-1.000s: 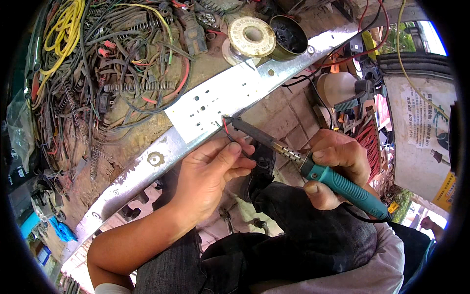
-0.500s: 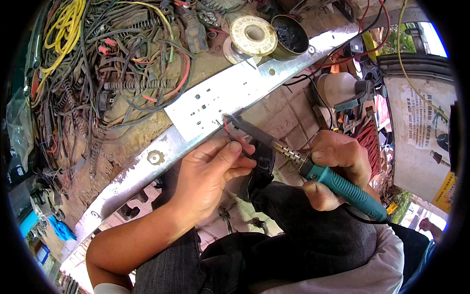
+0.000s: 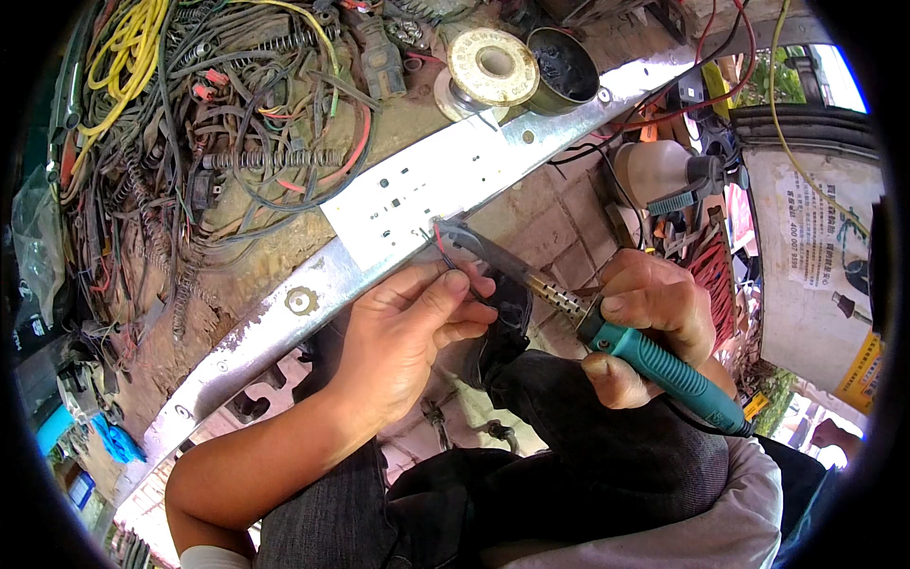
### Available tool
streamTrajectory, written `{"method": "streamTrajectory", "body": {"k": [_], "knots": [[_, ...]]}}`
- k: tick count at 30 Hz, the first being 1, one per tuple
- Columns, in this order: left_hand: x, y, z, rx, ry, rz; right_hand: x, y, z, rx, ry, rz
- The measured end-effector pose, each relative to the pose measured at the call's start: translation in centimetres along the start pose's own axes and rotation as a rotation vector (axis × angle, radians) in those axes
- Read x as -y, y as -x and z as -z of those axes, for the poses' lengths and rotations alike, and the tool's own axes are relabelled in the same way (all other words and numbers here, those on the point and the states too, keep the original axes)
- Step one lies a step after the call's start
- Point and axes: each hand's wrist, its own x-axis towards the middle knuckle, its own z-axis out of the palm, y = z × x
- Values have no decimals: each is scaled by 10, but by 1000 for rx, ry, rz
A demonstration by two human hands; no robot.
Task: The person strips the insulation from a red wire using pliers, then uses a soldering iron to tin the exposed wire and solder it to a white power strip. The person works at a cluttered workbench in a workshop setting.
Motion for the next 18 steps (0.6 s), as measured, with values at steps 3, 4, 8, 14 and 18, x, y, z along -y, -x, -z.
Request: {"method": "streamTrajectory", "body": {"k": [3, 4, 8, 14, 18], "knots": [[0, -1, 0, 3, 1, 1, 1, -1, 1, 15, -3, 4], [0, 0, -1, 4, 2, 4, 2, -2, 2, 17, 0, 4], [-1, 1, -1, -5, 3, 13, 0, -2, 0, -1, -7, 9], [-1, 1, 0, -1, 7, 12, 1, -1, -2, -23, 3, 11], [0, 0, -1, 5, 9, 10, 0, -1, -1, -19, 8, 27]]}}
